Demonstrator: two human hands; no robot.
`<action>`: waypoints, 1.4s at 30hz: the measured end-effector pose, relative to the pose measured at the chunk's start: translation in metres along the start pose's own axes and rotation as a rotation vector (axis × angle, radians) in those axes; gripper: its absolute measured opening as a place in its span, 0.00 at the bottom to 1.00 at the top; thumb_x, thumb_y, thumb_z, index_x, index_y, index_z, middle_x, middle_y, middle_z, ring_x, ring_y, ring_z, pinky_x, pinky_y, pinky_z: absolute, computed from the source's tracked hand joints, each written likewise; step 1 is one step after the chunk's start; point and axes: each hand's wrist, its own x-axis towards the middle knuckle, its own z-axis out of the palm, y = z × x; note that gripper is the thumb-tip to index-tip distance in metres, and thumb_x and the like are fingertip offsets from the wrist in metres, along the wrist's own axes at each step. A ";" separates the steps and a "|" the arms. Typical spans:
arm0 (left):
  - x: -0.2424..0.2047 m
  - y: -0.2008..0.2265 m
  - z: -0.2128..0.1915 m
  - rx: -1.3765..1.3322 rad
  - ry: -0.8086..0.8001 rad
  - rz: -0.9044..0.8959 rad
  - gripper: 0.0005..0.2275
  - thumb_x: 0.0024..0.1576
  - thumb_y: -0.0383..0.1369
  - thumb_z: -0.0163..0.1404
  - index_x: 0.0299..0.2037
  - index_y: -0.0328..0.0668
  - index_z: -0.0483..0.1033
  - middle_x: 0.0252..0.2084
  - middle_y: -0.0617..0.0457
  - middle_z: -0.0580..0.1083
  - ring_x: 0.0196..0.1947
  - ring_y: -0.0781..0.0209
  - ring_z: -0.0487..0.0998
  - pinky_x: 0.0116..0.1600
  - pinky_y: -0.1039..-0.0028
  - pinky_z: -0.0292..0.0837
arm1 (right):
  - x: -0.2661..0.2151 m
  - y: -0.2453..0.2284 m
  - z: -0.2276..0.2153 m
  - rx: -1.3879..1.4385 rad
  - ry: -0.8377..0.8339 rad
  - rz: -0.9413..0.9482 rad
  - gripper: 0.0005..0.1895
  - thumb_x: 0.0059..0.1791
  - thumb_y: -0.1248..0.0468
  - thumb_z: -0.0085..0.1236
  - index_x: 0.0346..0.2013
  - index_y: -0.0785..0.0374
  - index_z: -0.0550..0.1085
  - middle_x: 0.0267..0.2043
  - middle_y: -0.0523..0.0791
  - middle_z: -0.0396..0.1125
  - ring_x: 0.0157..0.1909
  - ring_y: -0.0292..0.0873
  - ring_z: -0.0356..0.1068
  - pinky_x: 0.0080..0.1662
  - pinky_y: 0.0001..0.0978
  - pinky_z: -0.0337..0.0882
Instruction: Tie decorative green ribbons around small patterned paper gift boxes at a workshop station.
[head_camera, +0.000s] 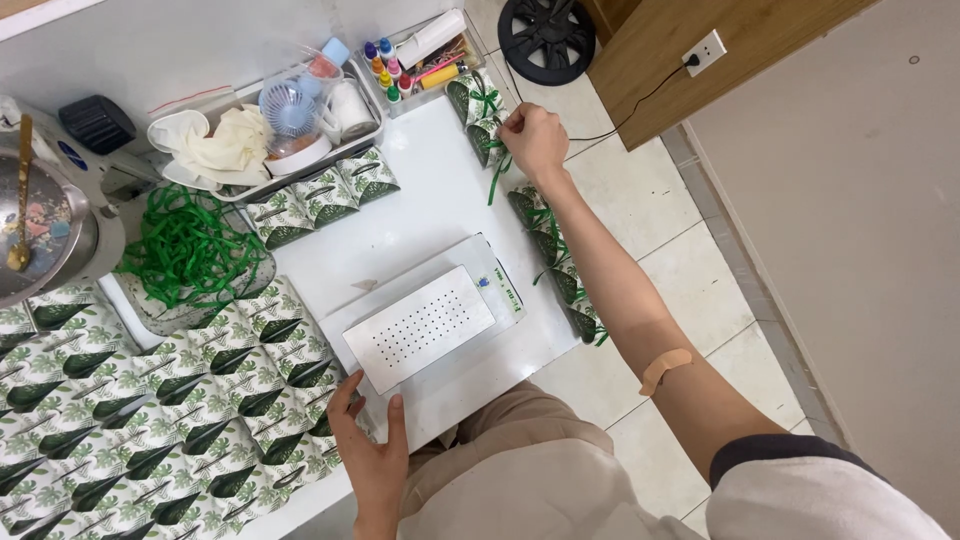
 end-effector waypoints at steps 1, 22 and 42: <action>0.000 -0.001 0.000 0.000 0.000 -0.001 0.24 0.60 0.32 0.54 0.64 0.33 0.62 0.63 0.38 0.64 0.63 0.46 0.66 0.62 0.59 0.66 | 0.000 -0.001 -0.001 -0.001 -0.001 0.000 0.06 0.40 0.63 0.70 0.27 0.61 0.80 0.27 0.45 0.76 0.29 0.44 0.76 0.35 0.37 0.74; -0.004 -0.001 0.002 0.027 -0.022 0.011 0.24 0.60 0.32 0.54 0.65 0.33 0.61 0.64 0.36 0.63 0.65 0.45 0.64 0.62 0.59 0.67 | -0.092 0.022 0.035 -0.530 -0.075 -0.652 0.14 0.47 0.52 0.61 0.39 0.57 0.81 0.45 0.48 0.68 0.54 0.49 0.64 0.58 0.49 0.58; -0.016 -0.002 -0.007 0.030 0.059 0.078 0.23 0.60 0.29 0.54 0.64 0.33 0.62 0.63 0.38 0.66 0.62 0.46 0.67 0.61 0.60 0.68 | -0.060 0.022 0.020 -0.357 -0.341 -0.038 0.15 0.47 0.47 0.55 0.47 0.35 0.81 0.54 0.51 0.61 0.61 0.54 0.52 0.60 0.52 0.48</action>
